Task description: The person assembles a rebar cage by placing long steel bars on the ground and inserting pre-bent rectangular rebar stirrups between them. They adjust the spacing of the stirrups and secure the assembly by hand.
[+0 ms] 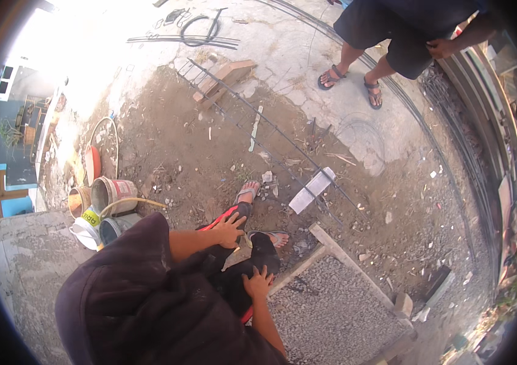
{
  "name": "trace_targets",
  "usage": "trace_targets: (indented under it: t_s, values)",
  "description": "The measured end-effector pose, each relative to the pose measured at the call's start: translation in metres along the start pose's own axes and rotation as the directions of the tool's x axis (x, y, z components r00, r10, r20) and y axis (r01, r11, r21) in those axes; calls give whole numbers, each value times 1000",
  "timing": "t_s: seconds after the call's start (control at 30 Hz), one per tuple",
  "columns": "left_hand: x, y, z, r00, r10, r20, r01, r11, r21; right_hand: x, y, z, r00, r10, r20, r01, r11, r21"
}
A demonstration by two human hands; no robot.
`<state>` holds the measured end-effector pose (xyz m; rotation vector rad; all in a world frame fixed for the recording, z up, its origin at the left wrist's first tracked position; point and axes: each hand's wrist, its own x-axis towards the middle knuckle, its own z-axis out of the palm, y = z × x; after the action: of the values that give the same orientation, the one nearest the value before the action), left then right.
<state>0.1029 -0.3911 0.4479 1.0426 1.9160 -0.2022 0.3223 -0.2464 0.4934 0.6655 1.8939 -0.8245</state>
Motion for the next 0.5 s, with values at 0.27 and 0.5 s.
trace_targets:
  t_s: [0.27,0.5]
  values:
    - [-108,-28,-40,989,-141,38,145,924,-354,-116,106,49,1000,6,-16,8,692,722]
    - [-154,-113,-3,948,-269,169,317,774,-548,-144,22,8,985,168,43,-137,602,786]
